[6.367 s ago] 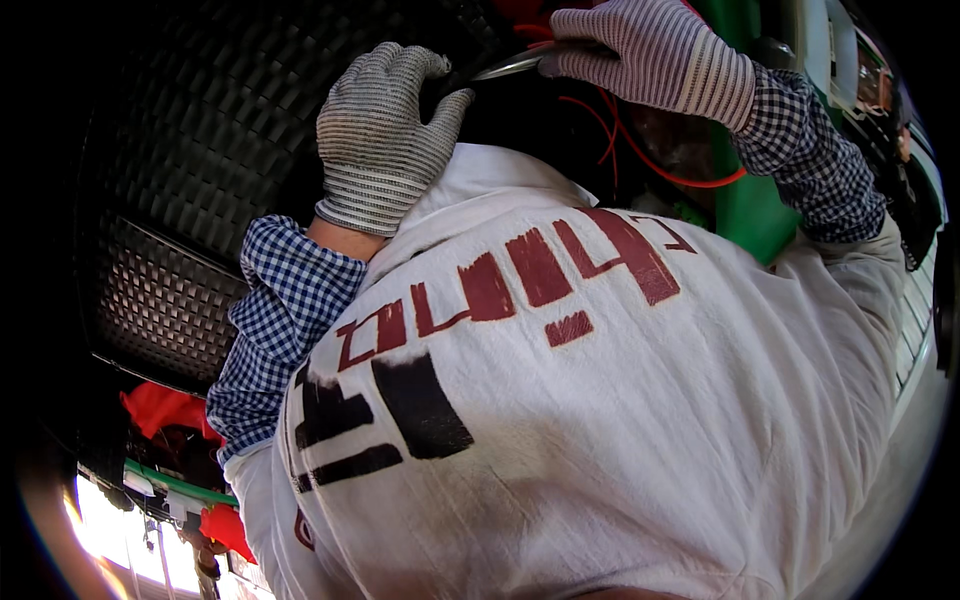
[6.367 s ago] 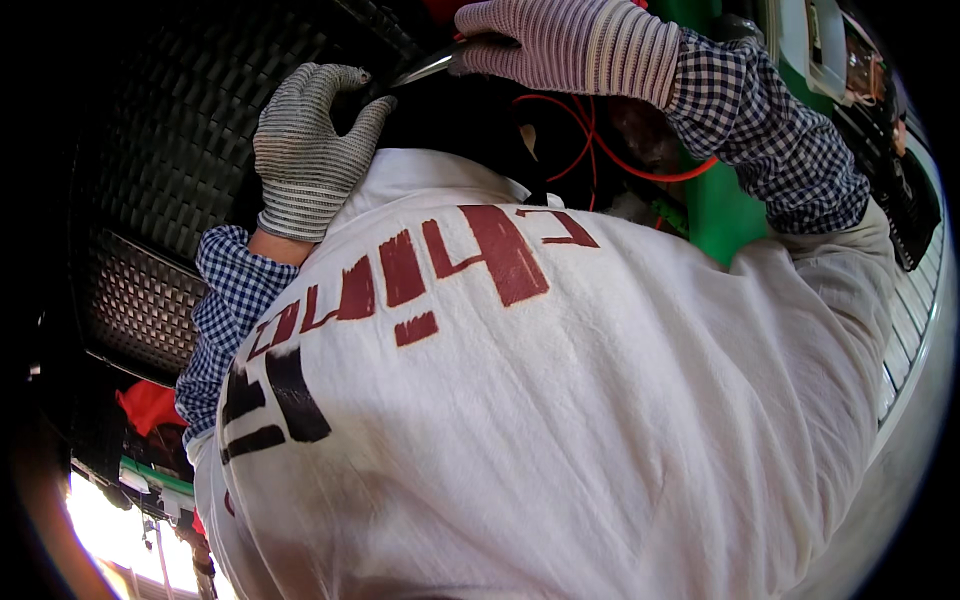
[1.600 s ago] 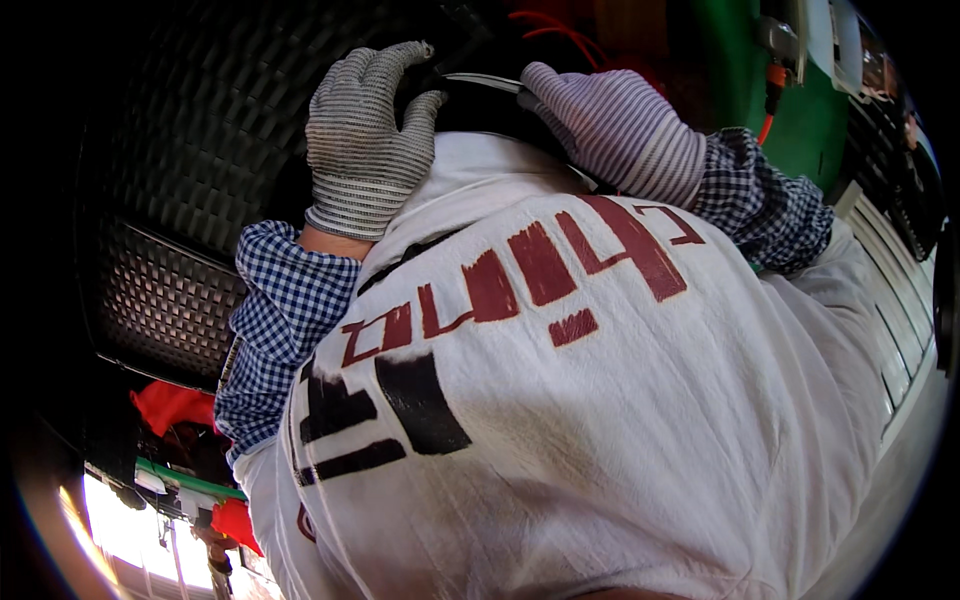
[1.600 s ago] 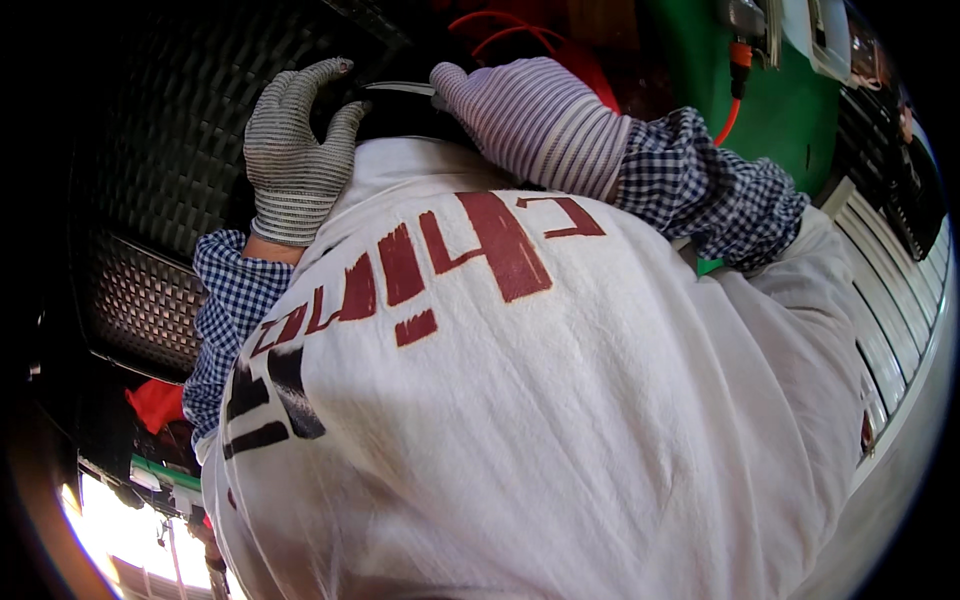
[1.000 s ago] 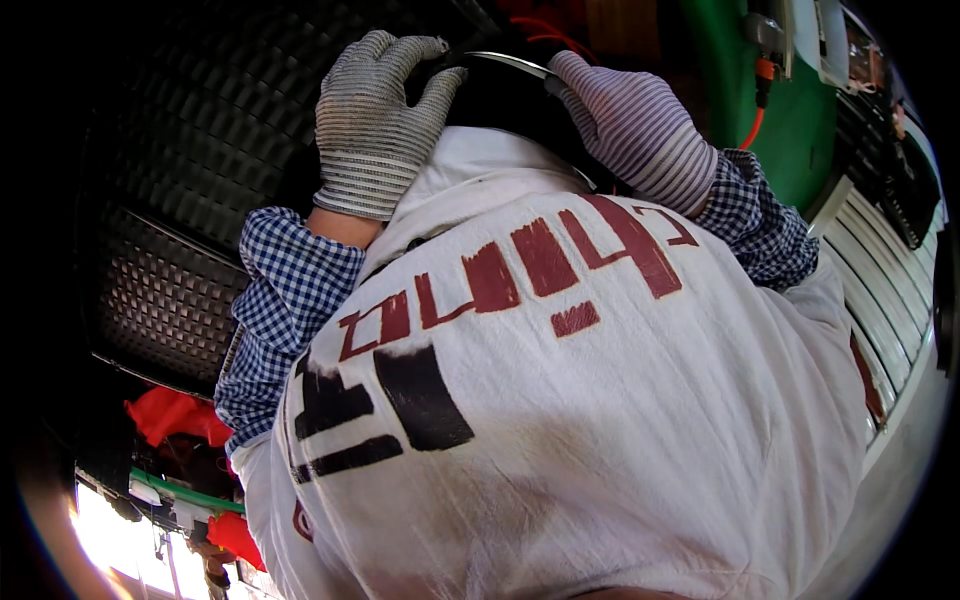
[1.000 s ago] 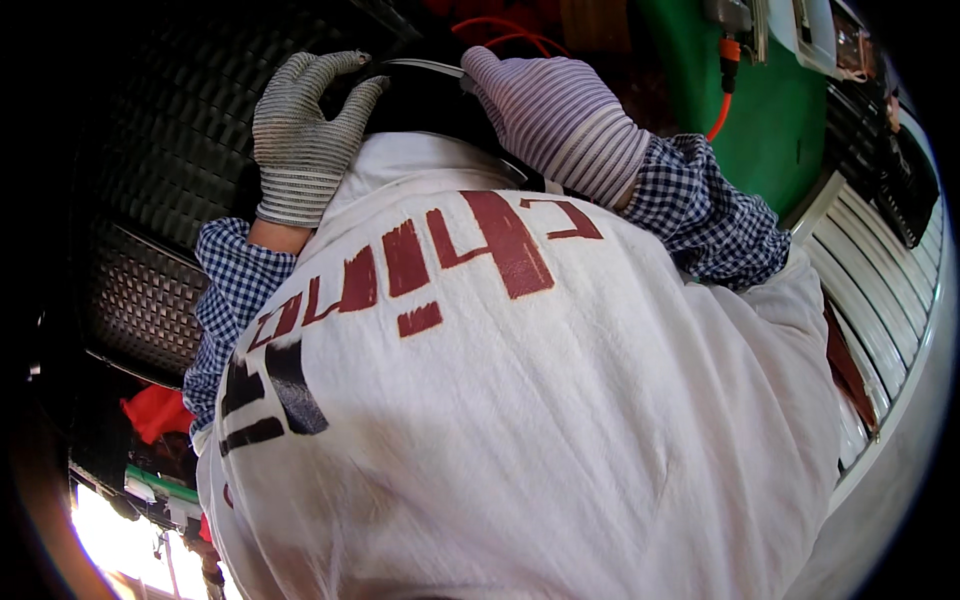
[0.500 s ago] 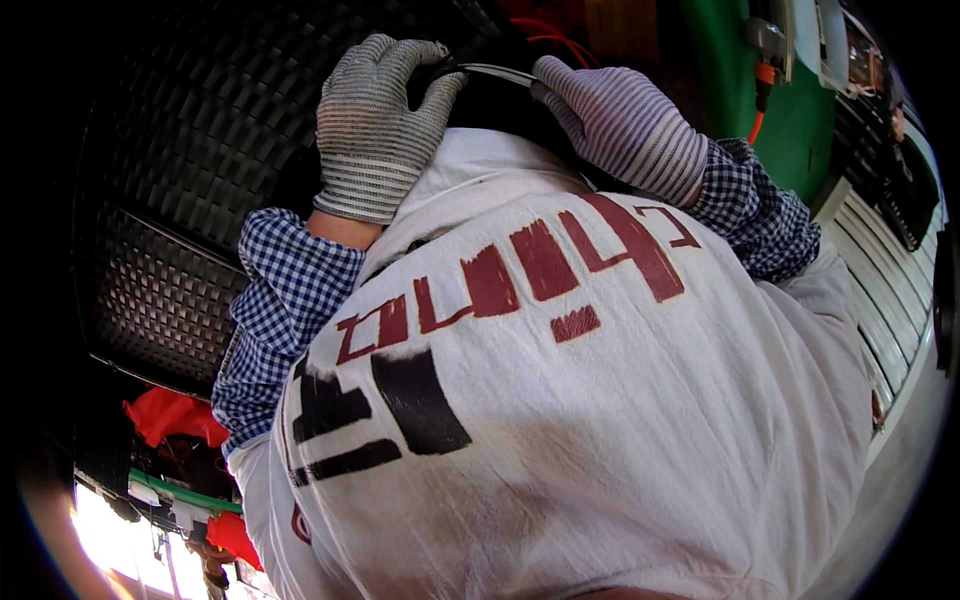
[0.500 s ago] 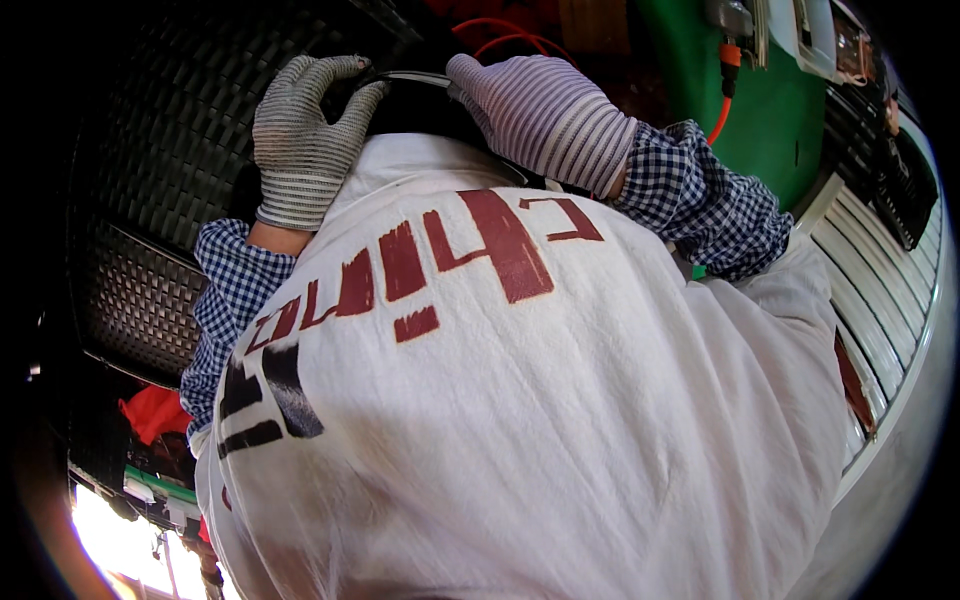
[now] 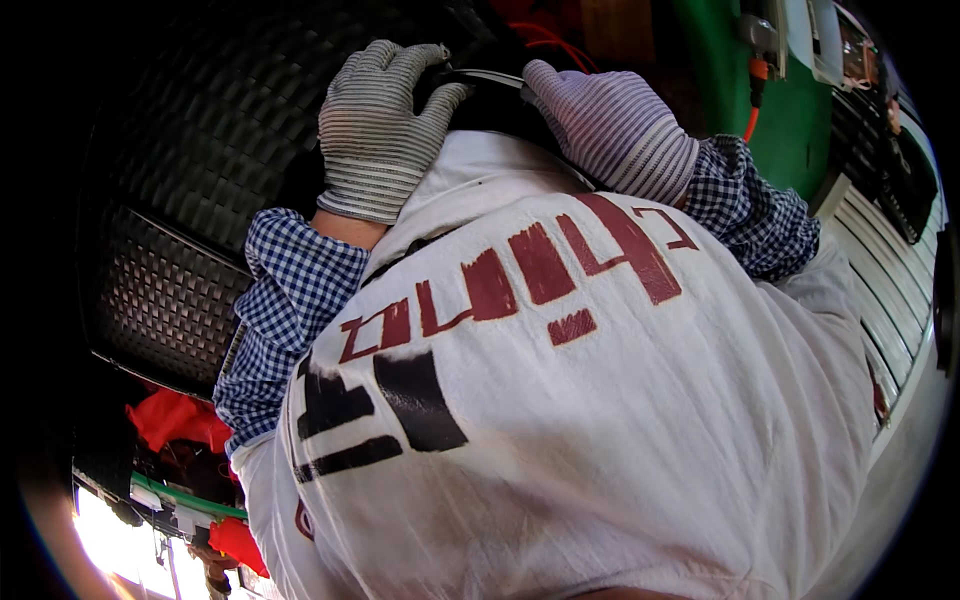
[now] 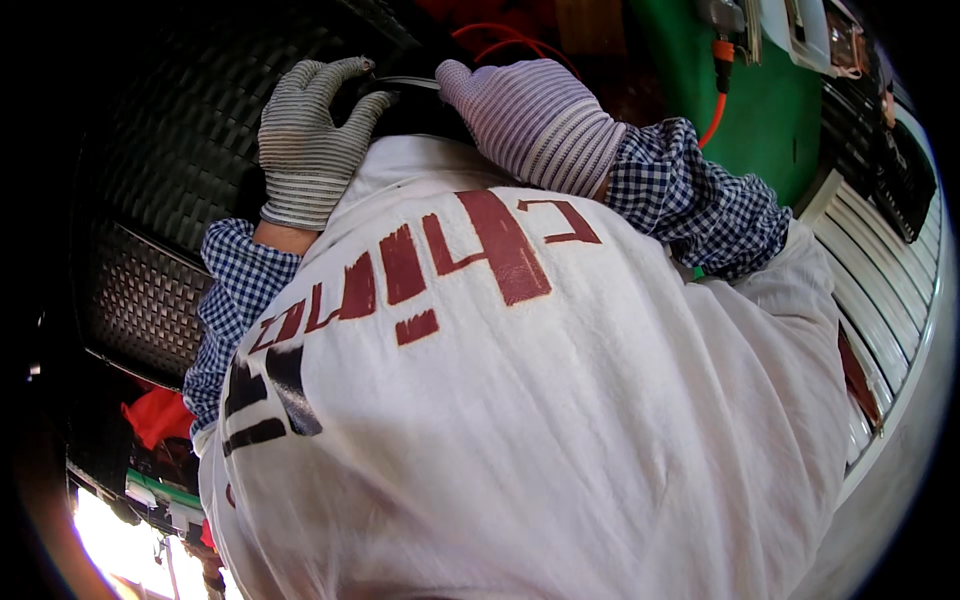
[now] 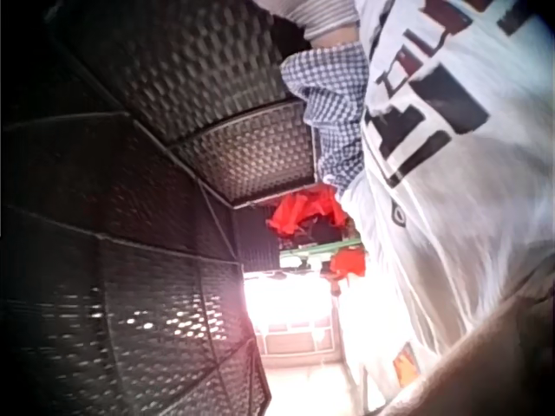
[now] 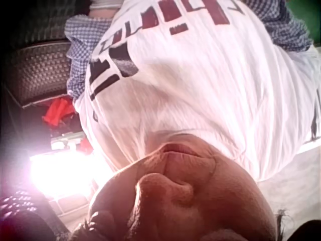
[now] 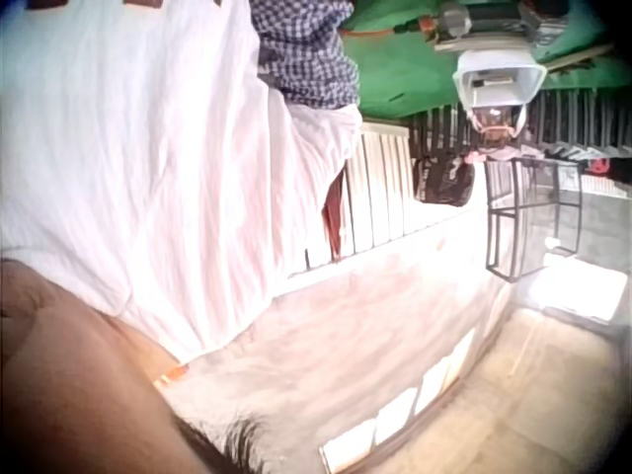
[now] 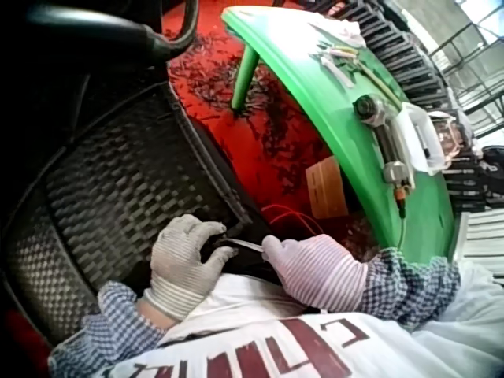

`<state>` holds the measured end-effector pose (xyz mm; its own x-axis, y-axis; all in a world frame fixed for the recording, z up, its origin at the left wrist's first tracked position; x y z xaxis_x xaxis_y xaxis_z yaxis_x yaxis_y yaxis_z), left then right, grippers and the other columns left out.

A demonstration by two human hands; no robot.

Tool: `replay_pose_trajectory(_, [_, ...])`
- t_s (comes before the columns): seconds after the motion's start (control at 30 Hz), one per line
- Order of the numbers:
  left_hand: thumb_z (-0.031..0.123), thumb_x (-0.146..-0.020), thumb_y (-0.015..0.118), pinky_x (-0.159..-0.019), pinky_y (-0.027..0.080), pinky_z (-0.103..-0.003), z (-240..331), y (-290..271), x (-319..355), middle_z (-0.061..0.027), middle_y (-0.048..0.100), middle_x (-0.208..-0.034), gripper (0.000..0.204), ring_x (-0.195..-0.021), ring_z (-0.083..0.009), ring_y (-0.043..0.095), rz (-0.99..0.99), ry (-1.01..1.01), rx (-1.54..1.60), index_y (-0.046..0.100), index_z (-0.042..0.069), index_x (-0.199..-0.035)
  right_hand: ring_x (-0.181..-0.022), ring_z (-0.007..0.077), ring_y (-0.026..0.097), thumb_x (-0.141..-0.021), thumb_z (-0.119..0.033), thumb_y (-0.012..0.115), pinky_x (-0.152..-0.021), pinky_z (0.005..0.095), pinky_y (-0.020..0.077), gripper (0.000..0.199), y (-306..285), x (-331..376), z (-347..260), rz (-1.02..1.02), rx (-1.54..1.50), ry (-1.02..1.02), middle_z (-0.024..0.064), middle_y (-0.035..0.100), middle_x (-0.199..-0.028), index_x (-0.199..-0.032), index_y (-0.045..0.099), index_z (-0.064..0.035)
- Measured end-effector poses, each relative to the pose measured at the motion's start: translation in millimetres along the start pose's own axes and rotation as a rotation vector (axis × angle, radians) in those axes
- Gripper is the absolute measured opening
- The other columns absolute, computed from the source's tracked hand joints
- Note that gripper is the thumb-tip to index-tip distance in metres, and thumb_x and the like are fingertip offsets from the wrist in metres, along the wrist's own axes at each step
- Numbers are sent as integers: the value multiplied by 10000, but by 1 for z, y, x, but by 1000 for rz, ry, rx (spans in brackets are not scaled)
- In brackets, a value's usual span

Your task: The person repairs a piece of wicker furniture by manipulating strips of material, trimming them with pliers, and applying heat with a heat gun to the joints.

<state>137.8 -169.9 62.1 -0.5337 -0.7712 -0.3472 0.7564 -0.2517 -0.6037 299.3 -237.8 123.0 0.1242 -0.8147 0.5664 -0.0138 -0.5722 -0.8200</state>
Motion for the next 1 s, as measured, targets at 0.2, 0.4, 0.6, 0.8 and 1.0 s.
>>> replay_pose_trajectory(0.2, [264,-805,834,-807,577,-382,-4,2,10,-85,714,-969,308,-887,-284,700,-7,5,-100,752,93,-1047,-606,338,649,-1025,-178,542,-532,411,529,180,-2,4,-9,211,33,-57,173,651,-744,-1044,571,-1])
replay_pose_trajectory(0.4, [237,-823,808,-790,577,-395,-3,4,14,-84,718,-972,227,-877,-290,699,26,75,-107,744,91,-983,-627,344,663,-1028,-169,525,-543,426,539,178,10,5,-16,156,30,-31,178,661,-753,-1071,566,-1])
replay_pose_trajectory(0.6, [240,-828,805,-773,580,-393,-7,7,11,-80,718,-952,220,-870,-289,699,32,75,-113,748,92,-981,-666,349,696,-1033,-173,504,-571,456,568,195,10,1,-3,63,23,26,184,680,-766,-1143,555,-20])
replay_pose_trajectory(0.8, [262,-825,813,-773,575,-389,-11,17,-4,-54,717,-947,222,-852,-270,691,75,50,-138,748,106,-969,-742,348,688,-1001,-155,578,-641,440,571,181,-66,21,57,644,489,-312,230,642,-771,-1166,613,-92])
replay_pose_trajectory(1.0, [183,-816,798,-789,538,-371,-2,21,-26,-42,684,-952,188,-898,-263,665,37,12,-93,720,114,-972,-834,428,677,-1001,-252,580,-709,487,575,237,-81,154,358,830,878,489,267,682,-897,-1167,641,-95])
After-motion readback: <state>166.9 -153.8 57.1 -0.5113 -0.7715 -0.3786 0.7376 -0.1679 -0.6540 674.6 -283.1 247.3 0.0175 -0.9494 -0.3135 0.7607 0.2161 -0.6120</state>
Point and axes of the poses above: each hand's wrist, its own x-axis away from the middle knuckle, its own y-axis out of the palm, z = x × y, the point moved 5 cm from there along -x, towards the middle knuckle
